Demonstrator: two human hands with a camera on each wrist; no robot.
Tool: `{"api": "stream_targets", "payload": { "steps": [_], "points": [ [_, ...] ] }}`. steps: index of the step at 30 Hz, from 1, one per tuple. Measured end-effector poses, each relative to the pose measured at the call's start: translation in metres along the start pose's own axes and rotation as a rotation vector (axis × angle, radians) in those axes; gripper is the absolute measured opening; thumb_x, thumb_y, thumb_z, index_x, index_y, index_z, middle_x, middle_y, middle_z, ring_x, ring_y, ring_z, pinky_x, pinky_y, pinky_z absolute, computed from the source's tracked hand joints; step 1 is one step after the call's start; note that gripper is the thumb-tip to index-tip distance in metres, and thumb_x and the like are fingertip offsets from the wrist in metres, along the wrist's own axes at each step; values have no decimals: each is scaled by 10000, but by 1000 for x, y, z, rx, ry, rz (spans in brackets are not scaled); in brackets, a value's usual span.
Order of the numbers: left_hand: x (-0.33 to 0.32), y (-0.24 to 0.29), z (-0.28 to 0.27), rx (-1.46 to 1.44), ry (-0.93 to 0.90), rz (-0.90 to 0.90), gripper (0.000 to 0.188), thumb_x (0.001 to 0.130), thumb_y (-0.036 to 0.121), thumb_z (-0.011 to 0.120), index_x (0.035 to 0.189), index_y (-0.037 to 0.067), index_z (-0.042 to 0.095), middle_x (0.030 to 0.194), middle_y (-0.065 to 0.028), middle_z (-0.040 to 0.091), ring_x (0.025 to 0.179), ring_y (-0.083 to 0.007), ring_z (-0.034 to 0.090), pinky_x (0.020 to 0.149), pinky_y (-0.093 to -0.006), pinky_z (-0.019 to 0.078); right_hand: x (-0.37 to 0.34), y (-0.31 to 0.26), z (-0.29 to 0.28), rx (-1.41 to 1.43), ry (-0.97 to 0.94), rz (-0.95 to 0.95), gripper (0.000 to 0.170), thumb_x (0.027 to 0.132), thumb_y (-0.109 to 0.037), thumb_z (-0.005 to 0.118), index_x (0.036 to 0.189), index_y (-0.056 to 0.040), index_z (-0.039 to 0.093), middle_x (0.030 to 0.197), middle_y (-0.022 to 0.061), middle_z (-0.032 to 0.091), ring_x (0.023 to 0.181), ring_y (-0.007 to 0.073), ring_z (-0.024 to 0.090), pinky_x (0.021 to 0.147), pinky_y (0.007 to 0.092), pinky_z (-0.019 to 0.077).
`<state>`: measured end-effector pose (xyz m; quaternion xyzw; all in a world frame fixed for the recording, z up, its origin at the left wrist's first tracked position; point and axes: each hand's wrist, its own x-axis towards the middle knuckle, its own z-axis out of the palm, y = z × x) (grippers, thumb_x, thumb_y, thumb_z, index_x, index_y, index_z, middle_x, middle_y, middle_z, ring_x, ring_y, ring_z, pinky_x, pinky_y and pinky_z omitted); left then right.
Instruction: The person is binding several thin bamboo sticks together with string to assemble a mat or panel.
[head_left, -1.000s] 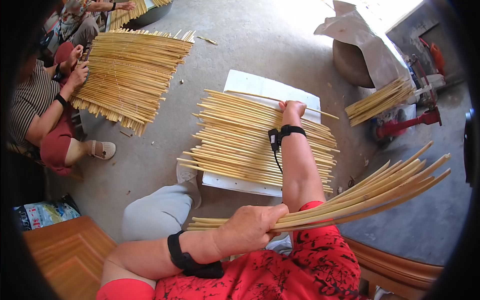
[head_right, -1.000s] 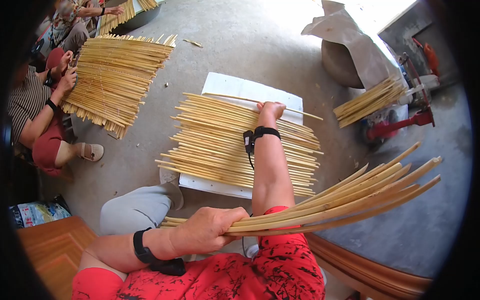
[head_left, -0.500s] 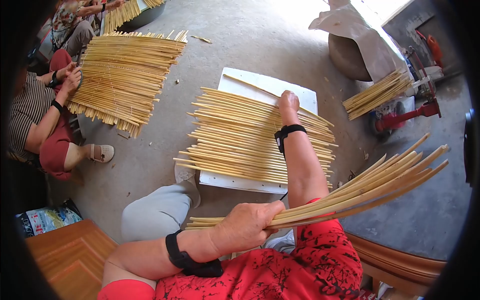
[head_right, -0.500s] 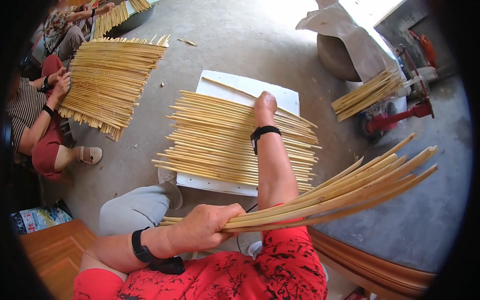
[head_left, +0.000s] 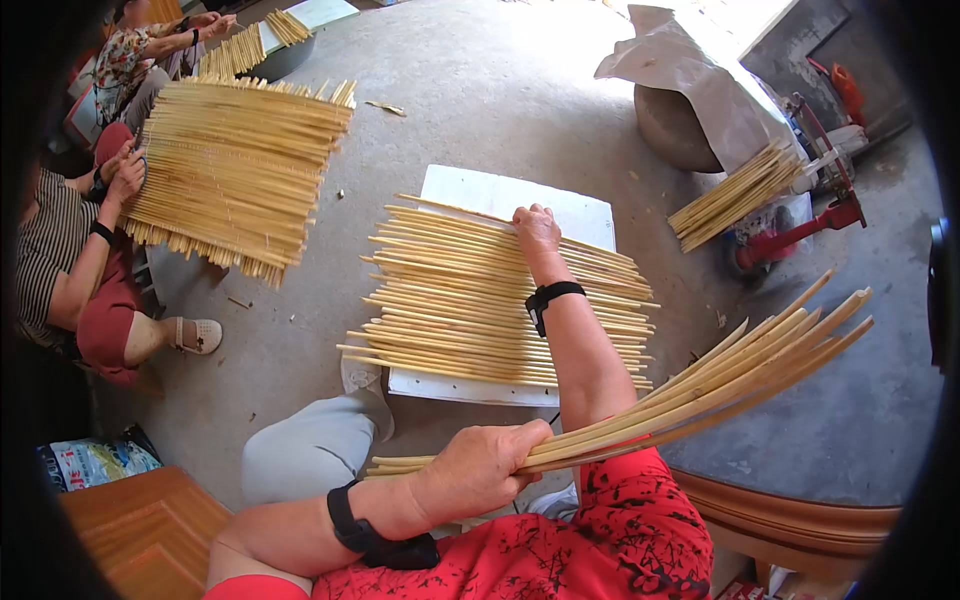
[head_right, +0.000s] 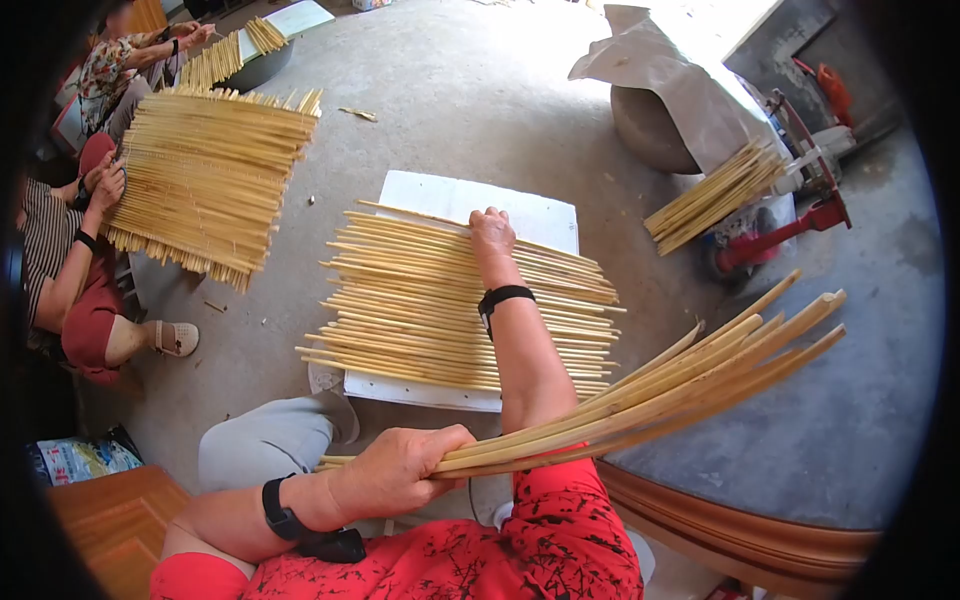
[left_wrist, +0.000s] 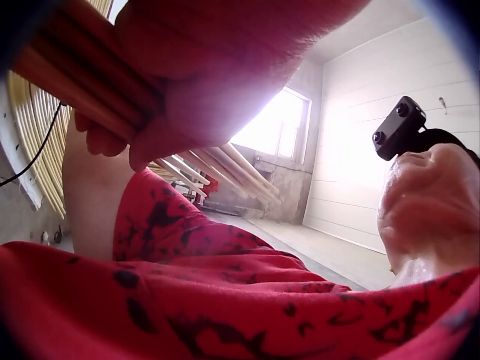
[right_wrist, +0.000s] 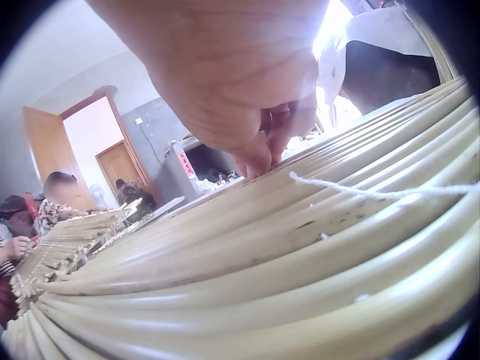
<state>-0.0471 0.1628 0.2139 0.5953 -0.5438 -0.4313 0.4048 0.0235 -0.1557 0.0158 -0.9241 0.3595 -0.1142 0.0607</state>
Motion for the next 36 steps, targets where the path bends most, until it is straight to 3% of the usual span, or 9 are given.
{"api": "stream_targets", "payload": {
  "steps": [17,20,21,23,25,27,29,31,36],
  "points": [
    [10,-10,-5,-5,82,-39,269,716,103,639,945,64,503,735,-151,579,723,-331,571,603,-364,436,-13,2,-6,-116,105,-77,139,751,-103,513,862,-105,597,917,50,569,964,263,500,769,354,464],
    [13,-13,-6,-78,97,-39,252,707,94,631,924,58,507,715,-139,569,678,-311,580,605,-364,434,-20,8,-24,-133,70,-69,241,773,-121,550,1010,-138,590,967,68,575,957,267,498,801,362,436],
    [15,-14,-6,-140,84,-66,238,701,91,622,908,57,510,726,-144,566,675,-325,574,617,-379,434,-23,13,-31,-65,125,-86,247,771,-123,554,1015,-130,589,973,78,578,960,264,498,800,362,429],
    [19,-20,-1,-290,78,8,241,707,68,615,927,52,518,698,-78,555,591,-214,562,559,-325,442,-33,30,-45,49,231,-172,247,772,-124,565,1015,-83,588,953,133,591,924,285,527,773,372,432],
    [25,-16,-2,-546,65,-192,268,735,45,614,978,39,502,661,-1,504,565,-79,505,503,-224,428,-55,47,-64,229,320,-47,206,802,-144,574,986,-54,592,895,114,610,859,269,568,735,359,452],
    [30,-12,-1,-554,41,-236,279,734,41,614,987,34,495,668,-7,506,548,-82,500,493,-221,430,-81,101,-51,1113,251,143,174,835,-169,565,947,-40,601,839,89,610,811,208,586,697,320,466],
    [36,-12,1,-541,28,-274,290,734,36,614,995,30,488,675,-13,508,532,-85,496,483,-219,432,-122,95,-131,1105,-72,379,209,854,-187,548,986,-28,579,861,50,591,819,129,566,682,269,460],
    [40,-13,14,-639,7,-224,304,723,28,622,993,28,483,681,-15,505,521,-95,497,480,-221,430,-182,60,-204,1182,-6,533,270,856,-152,517,1077,2,509,890,63,579,775,119,560,600,242,466],
    [54,-16,49,-640,-128,-159,308,711,10,626,981,42,483,690,-7,499,533,-87,500,485,-212,440,-286,54,-258,1431,73,685,276,860,-150,523,1100,-16,496,941,70,573,823,130,561,659,241,459]
  ]
}}
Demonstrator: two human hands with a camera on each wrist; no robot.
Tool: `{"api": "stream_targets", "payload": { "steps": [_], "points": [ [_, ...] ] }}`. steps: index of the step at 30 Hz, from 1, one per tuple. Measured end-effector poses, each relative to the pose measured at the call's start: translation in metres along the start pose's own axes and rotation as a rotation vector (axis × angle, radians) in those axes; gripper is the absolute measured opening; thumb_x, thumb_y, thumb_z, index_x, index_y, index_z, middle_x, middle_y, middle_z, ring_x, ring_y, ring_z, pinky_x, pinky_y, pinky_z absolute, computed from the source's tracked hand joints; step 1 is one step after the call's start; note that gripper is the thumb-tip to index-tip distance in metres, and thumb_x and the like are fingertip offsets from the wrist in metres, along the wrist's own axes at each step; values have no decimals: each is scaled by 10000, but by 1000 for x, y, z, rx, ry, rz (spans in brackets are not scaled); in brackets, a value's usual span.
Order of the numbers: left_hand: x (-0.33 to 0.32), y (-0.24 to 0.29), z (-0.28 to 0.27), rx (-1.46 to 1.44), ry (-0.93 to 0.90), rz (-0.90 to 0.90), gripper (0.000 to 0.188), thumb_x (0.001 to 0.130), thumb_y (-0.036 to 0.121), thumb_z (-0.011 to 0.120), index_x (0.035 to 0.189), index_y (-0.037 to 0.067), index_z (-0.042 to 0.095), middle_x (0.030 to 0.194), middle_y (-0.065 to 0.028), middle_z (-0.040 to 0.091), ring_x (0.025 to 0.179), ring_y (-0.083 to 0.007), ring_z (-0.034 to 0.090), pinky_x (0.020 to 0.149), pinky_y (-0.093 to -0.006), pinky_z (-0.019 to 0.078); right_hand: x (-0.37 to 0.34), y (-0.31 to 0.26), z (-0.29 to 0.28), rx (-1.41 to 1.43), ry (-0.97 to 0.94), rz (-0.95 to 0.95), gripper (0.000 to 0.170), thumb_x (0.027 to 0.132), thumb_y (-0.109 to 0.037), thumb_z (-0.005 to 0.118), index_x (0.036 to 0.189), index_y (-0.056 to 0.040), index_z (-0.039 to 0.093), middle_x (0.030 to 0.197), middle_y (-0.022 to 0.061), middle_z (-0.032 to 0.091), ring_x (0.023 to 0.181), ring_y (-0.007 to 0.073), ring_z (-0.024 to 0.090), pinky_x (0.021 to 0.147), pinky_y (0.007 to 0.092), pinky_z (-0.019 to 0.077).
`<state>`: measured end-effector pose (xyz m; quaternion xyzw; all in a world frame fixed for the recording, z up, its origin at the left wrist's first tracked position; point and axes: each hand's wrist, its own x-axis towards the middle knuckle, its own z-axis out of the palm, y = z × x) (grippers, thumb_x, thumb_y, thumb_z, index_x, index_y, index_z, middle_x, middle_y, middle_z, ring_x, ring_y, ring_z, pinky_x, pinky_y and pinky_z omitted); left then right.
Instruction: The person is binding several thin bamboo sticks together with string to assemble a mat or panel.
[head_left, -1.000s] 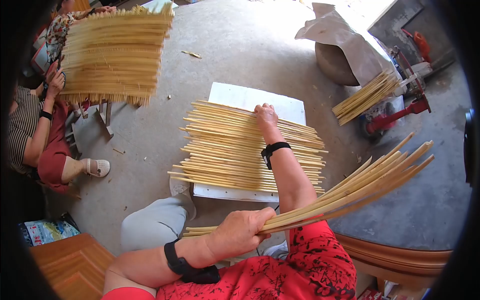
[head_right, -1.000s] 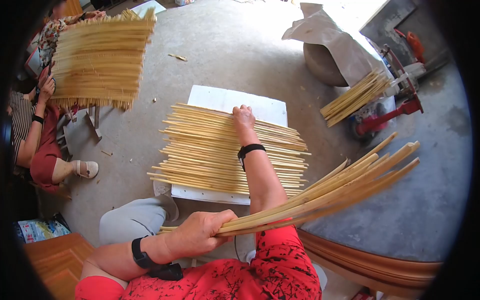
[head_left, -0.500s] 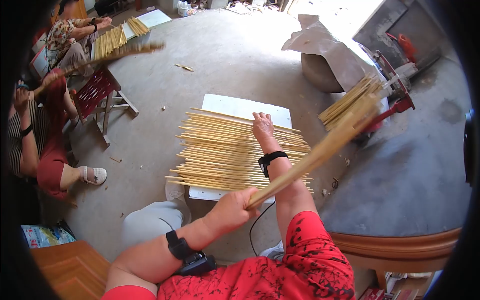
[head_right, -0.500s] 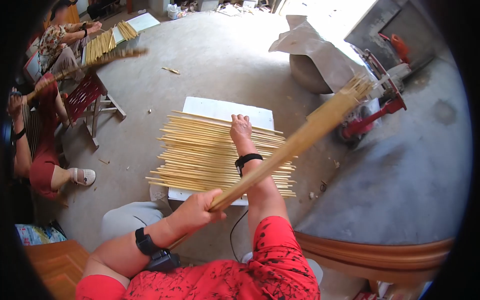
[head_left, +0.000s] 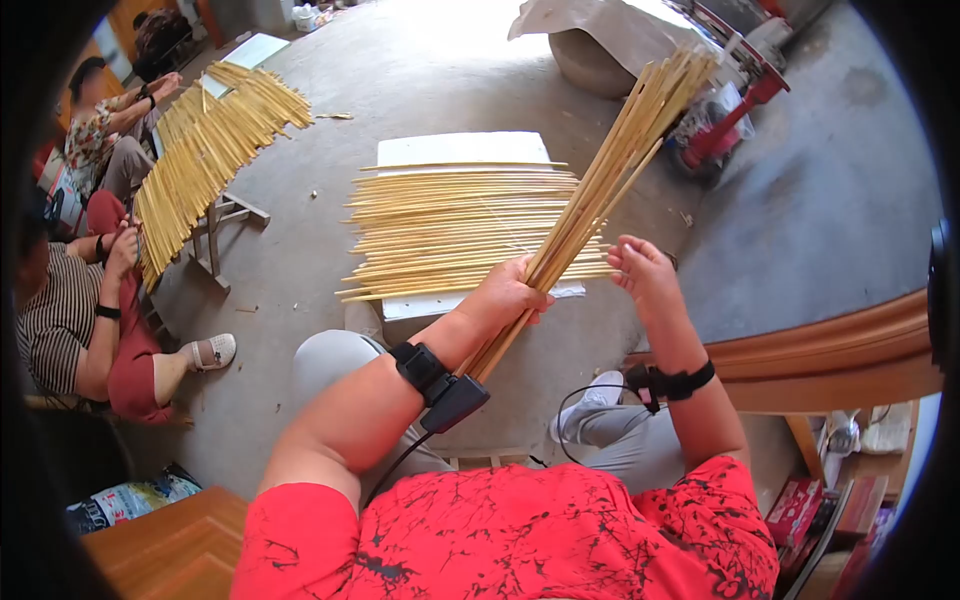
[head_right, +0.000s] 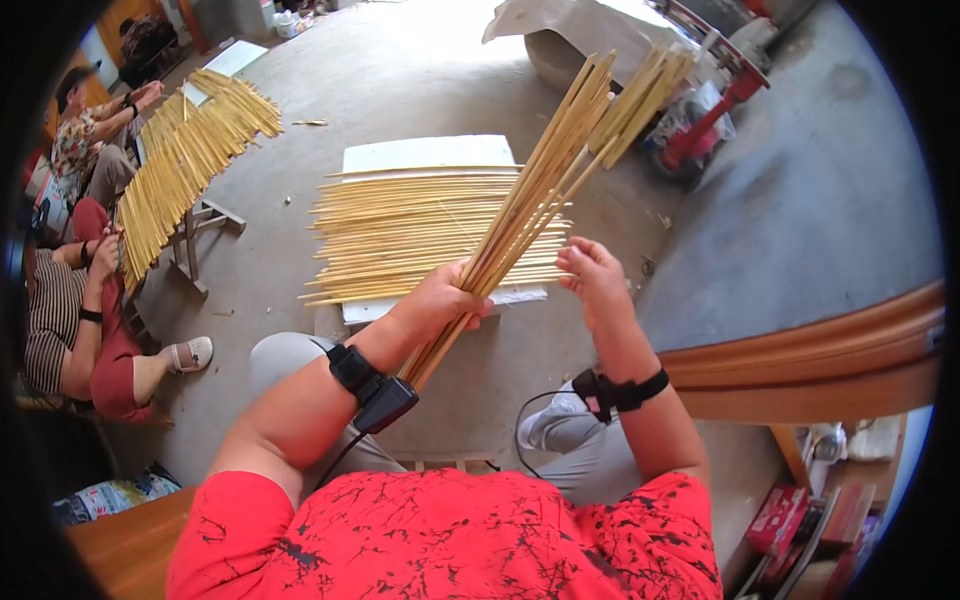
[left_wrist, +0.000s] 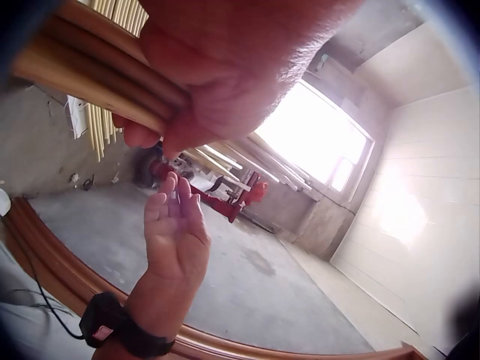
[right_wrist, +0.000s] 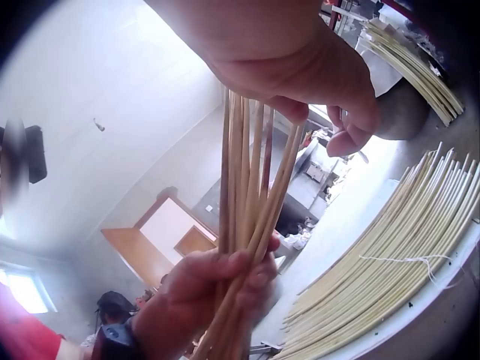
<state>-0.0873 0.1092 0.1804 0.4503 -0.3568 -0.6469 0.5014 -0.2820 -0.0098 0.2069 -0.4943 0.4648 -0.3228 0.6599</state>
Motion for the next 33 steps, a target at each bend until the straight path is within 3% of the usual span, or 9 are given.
{"api": "stream_targets", "payload": {
  "steps": [5,11,15,16,23,24,25,27,33],
  "points": [
    [7,-1,23,-8,-45,-40,309,702,-5,628,972,50,486,707,4,498,547,-78,504,493,-207,453,-26,31,-6,92,14,34,252,867,-146,521,1093,-38,499,961,58,586,848,130,566,687,257,460],
    [9,16,11,-38,-16,64,261,718,13,633,939,44,496,687,-9,526,536,-81,520,496,-204,463,44,78,14,-223,-36,17,253,825,-139,554,1041,-9,527,918,86,570,830,158,564,666,279,456],
    [-9,43,-2,-83,76,58,261,735,22,630,960,35,499,684,-18,540,549,-83,540,504,-202,472,128,92,56,-831,-130,-454,190,801,-114,522,946,0,564,903,152,608,869,285,587,693,373,446],
    [-12,46,-6,-108,124,57,269,731,8,620,974,29,505,672,-12,529,533,-80,526,491,-204,460,134,76,76,-817,-214,-273,216,818,-162,500,978,-51,594,1063,132,583,986,327,545,775,413,440],
    [-32,48,-49,-113,425,-15,245,742,9,602,967,5,503,661,-32,539,510,-97,522,457,-212,451,248,104,164,-1645,-406,-834,347,839,-256,484,1132,-81,544,1246,152,464,1157,323,430,923,435,371],
    [-34,47,-54,-140,446,-24,245,752,23,610,972,14,502,687,-38,544,533,-104,536,481,-219,466,289,148,174,-1211,-272,-568,483,863,-329,436,1277,-81,408,1365,164,311,1278,323,263,1033,457,234],
    [-36,44,-57,-171,465,-38,246,761,38,617,977,22,502,713,-45,550,556,-111,550,505,-227,482,289,139,185,-1205,-284,-560,483,863,-329,436,1277,-81,408,1365,164,311,1278,323,263,1033,457,234],
    [-38,38,-62,-203,518,-34,226,768,26,611,970,23,510,735,-42,550,601,-116,559,519,-228,487,272,106,206,-1630,-351,-367,535,890,-337,373,1333,-48,293,1383,188,267,1311,319,192,1058,450,169],
    [-47,42,-66,-242,565,-1,218,777,5,598,978,23,516,776,-37,550,659,-117,561,542,-222,494,275,125,216,-1558,-269,-389,494,893,-360,338,1330,-129,323,1373,188,289,1303,335,208,1055,483,148]
  ]
}}
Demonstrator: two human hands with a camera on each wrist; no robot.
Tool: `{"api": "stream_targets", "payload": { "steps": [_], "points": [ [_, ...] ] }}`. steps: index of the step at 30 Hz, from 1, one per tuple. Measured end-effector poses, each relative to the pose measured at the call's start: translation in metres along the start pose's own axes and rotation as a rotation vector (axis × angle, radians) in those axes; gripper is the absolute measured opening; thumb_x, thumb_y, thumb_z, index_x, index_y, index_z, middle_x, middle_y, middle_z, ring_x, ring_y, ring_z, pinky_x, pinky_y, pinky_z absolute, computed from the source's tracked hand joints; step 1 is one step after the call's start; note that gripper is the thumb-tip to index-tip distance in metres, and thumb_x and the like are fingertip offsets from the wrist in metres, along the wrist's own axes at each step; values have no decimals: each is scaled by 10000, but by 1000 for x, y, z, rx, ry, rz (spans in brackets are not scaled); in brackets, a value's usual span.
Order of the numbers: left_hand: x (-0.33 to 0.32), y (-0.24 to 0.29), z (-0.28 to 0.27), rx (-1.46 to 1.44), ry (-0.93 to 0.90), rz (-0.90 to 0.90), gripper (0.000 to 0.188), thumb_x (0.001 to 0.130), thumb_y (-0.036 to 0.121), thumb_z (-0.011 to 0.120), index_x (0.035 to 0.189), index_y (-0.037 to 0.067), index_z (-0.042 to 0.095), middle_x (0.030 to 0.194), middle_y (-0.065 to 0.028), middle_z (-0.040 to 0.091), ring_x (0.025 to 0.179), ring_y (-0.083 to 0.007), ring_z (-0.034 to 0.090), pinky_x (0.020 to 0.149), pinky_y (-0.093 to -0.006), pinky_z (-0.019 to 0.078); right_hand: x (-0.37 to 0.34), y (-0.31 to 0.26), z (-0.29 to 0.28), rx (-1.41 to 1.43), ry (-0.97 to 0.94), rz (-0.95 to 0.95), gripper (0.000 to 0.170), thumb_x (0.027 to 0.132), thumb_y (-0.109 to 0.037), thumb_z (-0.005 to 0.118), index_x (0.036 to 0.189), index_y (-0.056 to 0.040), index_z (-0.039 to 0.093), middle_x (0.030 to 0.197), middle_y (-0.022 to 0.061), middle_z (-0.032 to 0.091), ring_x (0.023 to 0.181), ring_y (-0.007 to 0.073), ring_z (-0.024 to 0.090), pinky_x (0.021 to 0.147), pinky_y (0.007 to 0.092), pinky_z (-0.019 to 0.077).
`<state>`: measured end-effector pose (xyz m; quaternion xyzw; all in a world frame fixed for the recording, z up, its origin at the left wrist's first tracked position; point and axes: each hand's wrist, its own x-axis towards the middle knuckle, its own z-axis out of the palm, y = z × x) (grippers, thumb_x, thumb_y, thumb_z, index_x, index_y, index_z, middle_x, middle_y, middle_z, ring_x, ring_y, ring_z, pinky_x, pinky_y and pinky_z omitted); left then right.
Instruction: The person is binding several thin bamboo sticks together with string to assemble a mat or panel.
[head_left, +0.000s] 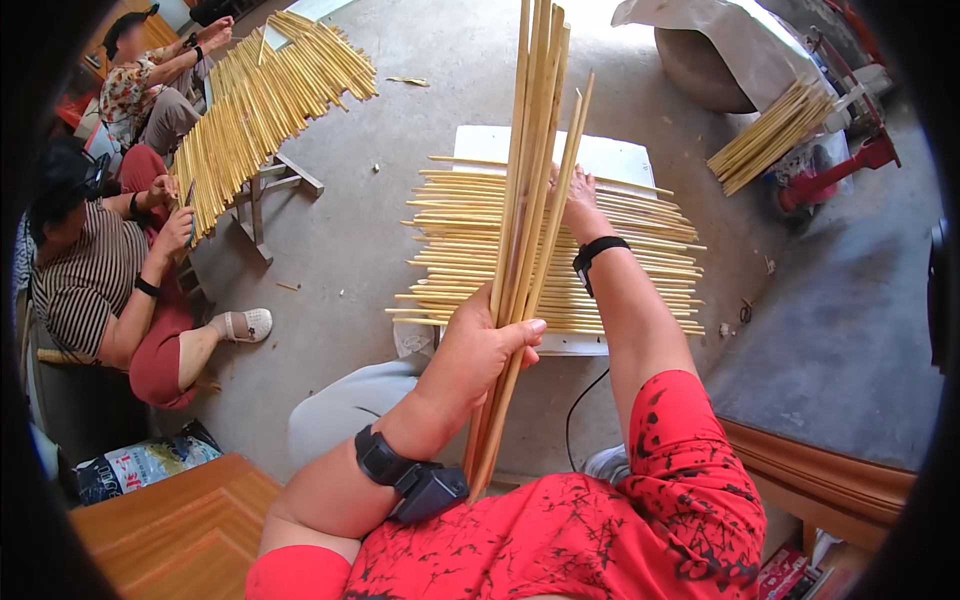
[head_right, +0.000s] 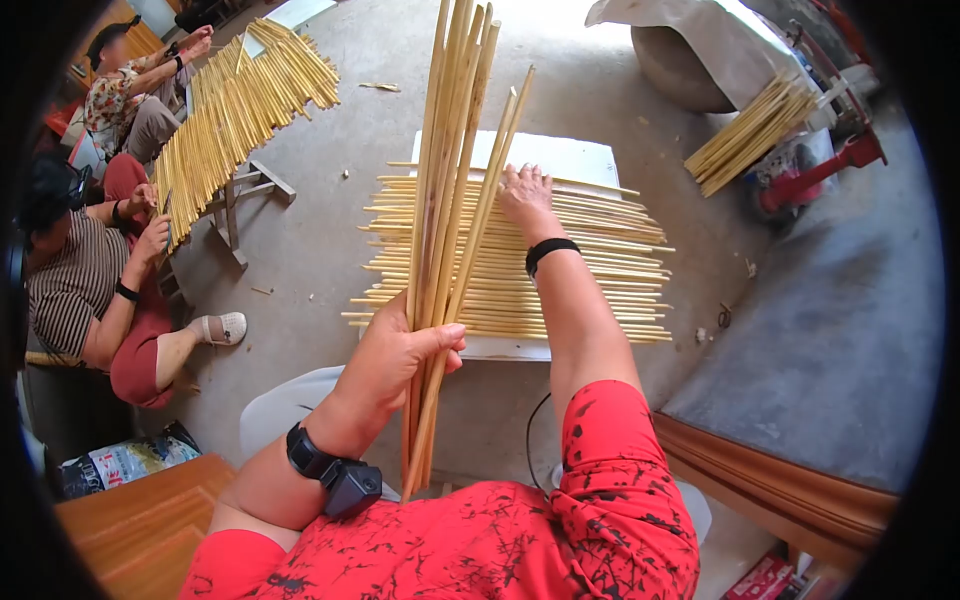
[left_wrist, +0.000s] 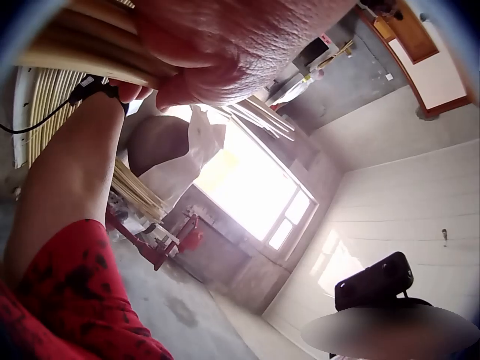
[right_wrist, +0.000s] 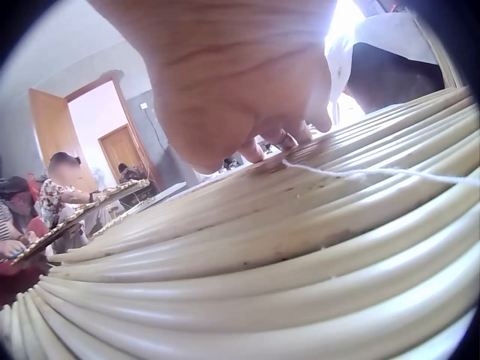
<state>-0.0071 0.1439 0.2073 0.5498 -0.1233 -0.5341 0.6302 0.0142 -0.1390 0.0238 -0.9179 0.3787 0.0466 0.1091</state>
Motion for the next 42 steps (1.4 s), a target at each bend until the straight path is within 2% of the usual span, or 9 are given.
{"api": "stream_targets", "payload": {
  "steps": [12,18,19,23,26,27,30,33,42],
  "points": [
    [0,-6,7,-18,-29,5,198,777,22,607,953,23,518,757,-34,543,628,-114,558,527,-223,491,-9,7,14,-201,-17,-185,537,892,-399,327,1339,-103,301,1357,204,306,1280,358,244,1047,470,160],
    [2,-10,13,26,-63,9,228,778,16,600,985,23,504,751,-39,540,603,-108,553,505,-216,483,1,29,32,578,-103,-168,600,861,-440,396,1359,-128,275,1371,198,290,1284,357,241,1054,473,136],
    [1,-10,14,13,-62,4,245,777,13,598,1000,22,496,751,-39,539,597,-106,552,505,-214,483,-1,20,37,848,228,-274,573,784,-256,665,1259,-49,422,1208,89,478,1096,161,450,894,261,394],
    [2,-12,13,43,-73,3,239,776,18,599,991,21,496,739,-42,542,574,-106,548,503,-215,483,-38,3,-2,374,295,-243,548,790,-229,653,1259,-60,425,1216,106,461,1090,169,459,892,265,403],
    [2,-7,14,60,-73,-29,224,773,25,604,973,24,502,723,-44,547,553,-108,549,499,-222,486,-24,21,0,504,184,-106,441,800,-211,633,1177,-40,479,1044,108,539,928,162,521,798,267,450],
    [4,-9,13,49,-89,-5,216,772,31,607,963,27,505,718,-44,550,542,-110,549,494,-227,486,-18,33,3,794,28,-13,582,817,-260,528,1325,-75,310,1345,197,317,1258,308,296,1032,441,238],
    [9,-16,14,42,-119,3,200,770,41,613,942,32,511,712,-49,559,520,-118,552,488,-240,490,-51,70,-16,701,293,-128,494,821,-210,533,1261,-44,381,1242,231,425,1160,303,432,951,381,363],
    [8,-19,19,-36,-273,-103,209,755,26,621,933,28,511,694,-66,572,540,-134,568,493,-243,495,-163,57,-102,1042,197,99,386,852,-202,528,1160,16,447,916,106,575,845,177,572,712,281,476],
    [6,-68,69,116,-666,-232,233,709,-34,601,920,26,521,737,-42,543,631,-131,562,522,-249,478,-356,56,-134,1785,40,351,255,890,-201,511,1055,-8,496,965,117,580,850,198,600,732,302,504]
  ]
}}
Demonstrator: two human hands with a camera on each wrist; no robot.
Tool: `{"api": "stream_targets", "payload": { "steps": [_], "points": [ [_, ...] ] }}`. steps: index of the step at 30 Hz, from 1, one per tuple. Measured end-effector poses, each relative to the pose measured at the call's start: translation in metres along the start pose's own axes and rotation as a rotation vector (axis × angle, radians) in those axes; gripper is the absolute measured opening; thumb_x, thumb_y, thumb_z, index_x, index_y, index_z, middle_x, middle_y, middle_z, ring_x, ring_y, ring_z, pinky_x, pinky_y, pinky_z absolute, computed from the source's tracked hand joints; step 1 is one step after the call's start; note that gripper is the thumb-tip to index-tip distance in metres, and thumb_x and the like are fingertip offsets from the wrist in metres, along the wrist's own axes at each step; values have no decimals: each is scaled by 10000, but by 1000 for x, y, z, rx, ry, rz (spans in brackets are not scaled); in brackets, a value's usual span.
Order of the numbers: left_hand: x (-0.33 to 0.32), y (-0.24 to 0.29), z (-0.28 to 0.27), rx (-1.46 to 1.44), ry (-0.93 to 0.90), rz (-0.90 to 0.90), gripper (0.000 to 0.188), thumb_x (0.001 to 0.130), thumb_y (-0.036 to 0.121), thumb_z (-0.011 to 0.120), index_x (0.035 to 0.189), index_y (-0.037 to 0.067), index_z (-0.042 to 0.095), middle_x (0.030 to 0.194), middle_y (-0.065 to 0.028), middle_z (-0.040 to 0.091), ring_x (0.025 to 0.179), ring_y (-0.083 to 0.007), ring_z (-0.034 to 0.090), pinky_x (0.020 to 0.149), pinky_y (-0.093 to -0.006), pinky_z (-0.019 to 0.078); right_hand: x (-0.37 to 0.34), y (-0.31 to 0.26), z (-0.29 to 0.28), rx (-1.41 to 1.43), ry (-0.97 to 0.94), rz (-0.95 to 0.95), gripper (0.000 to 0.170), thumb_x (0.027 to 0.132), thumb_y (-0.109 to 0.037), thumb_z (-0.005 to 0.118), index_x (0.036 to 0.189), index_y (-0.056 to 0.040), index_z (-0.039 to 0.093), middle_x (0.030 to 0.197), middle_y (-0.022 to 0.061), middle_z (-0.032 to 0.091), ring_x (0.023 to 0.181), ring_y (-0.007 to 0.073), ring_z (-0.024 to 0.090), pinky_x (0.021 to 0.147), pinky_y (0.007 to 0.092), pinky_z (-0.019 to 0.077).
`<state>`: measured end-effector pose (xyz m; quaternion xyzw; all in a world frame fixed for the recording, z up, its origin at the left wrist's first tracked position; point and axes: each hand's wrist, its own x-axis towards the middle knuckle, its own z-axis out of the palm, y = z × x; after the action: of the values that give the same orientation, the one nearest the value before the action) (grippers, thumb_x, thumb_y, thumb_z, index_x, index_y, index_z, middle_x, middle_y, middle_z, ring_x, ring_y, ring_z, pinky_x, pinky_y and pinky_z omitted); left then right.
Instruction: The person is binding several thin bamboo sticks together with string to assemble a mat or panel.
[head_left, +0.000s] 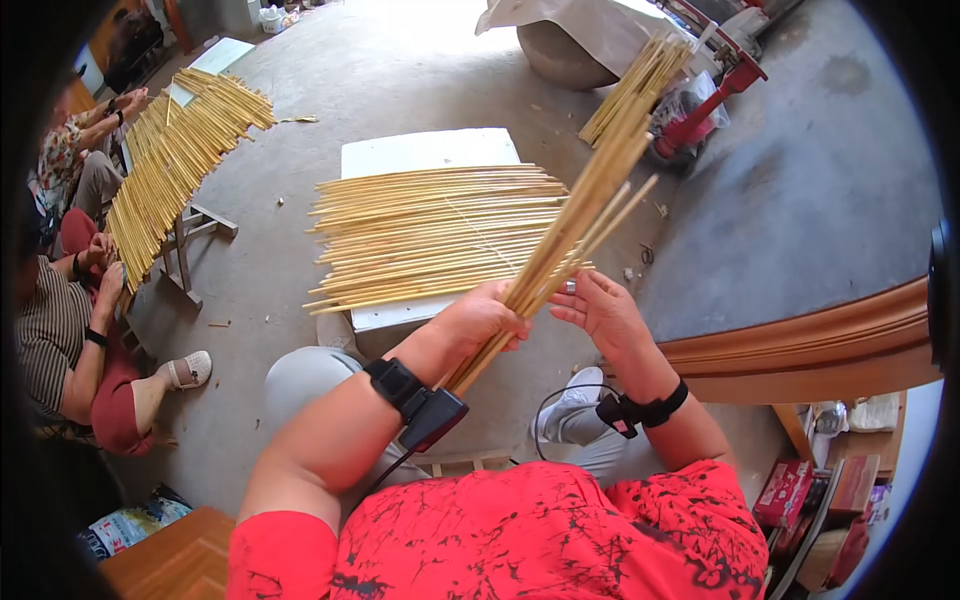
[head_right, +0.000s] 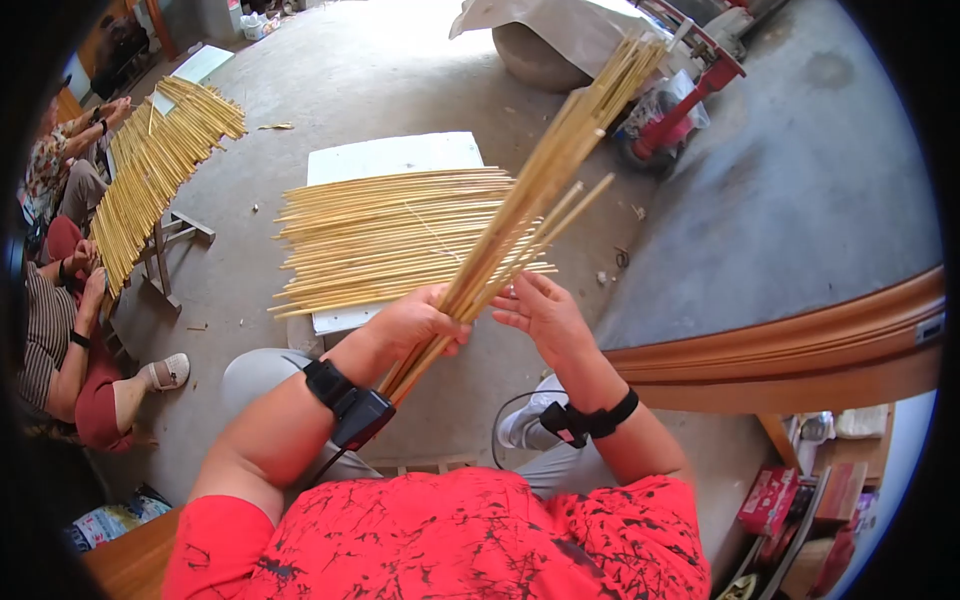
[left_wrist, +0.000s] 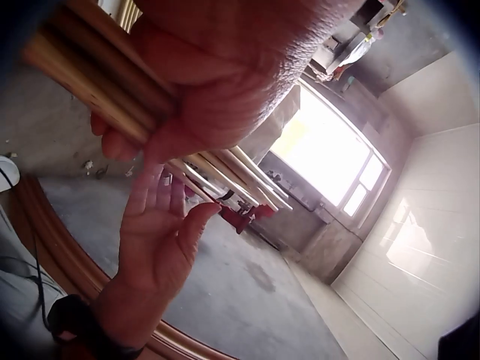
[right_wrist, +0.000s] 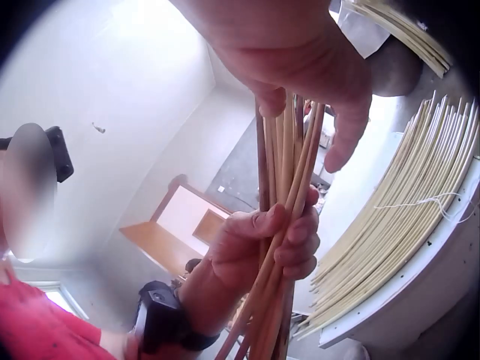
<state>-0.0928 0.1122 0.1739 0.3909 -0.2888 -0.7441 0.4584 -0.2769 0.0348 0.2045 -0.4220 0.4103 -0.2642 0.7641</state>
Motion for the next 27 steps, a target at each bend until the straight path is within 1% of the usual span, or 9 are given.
{"api": "stream_targets", "payload": {
  "steps": [2,4,10,15,19,21,22,24,27],
  "points": [
    [7,-6,12,33,-66,-52,263,703,-29,603,949,25,526,737,-34,535,636,-128,561,526,-251,479,-6,2,-7,96,-4,-60,249,888,-199,517,1051,-12,501,962,110,586,840,190,603,734,299,505],
    [15,-14,15,50,-81,-73,283,702,-25,601,971,23,525,758,-42,538,646,-129,562,533,-258,481,-4,3,-10,9,60,-127,198,894,-206,506,999,-39,524,934,56,592,840,159,589,733,292,499],
    [26,-17,18,16,-120,-144,290,700,-31,601,975,14,519,785,-60,544,662,-145,574,575,-268,502,2,5,-31,9,75,-121,165,874,-181,533,960,-42,557,913,62,613,789,148,606,714,279,504],
    [30,-19,10,-11,-162,-216,281,711,-10,627,973,7,524,840,-94,573,709,-182,604,623,-318,528,5,2,-30,-52,92,-89,173,864,-171,543,963,-34,579,894,65,619,775,156,612,706,280,505],
    [31,-21,6,-1,-199,-223,288,712,1,636,977,1,523,827,-104,580,708,-200,613,632,-342,534,6,1,-30,-86,106,-72,196,846,-159,565,990,-28,581,888,65,620,785,155,610,700,274,503],
    [27,-19,9,-81,-184,-135,299,717,9,637,992,-1,521,797,-104,583,696,-215,614,637,-352,536,5,0,-28,-68,113,-92,195,839,-145,570,992,-25,582,890,65,620,791,157,609,701,277,502],
    [25,-18,11,-73,-223,-152,299,717,9,637,992,-1,521,797,-104,583,696,-215,614,637,-352,536,4,-1,-27,-56,92,-103,195,832,-131,575,993,-22,584,892,64,620,796,159,607,703,280,502],
    [23,-14,14,-89,-153,-145,309,719,14,638,1003,-5,519,780,-112,587,683,-232,616,644,-368,538,5,1,-27,-41,113,-116,187,827,-121,578,986,-23,588,893,63,620,798,161,606,703,286,503],
    [23,-13,9,-84,-180,-224,311,728,16,629,1012,-9,504,766,-133,593,697,-242,618,648,-348,529,5,1,-26,-3,88,-133,186,822,-115,584,985,-24,594,900,60,619,813,159,603,712,294,506]
  ]
}}
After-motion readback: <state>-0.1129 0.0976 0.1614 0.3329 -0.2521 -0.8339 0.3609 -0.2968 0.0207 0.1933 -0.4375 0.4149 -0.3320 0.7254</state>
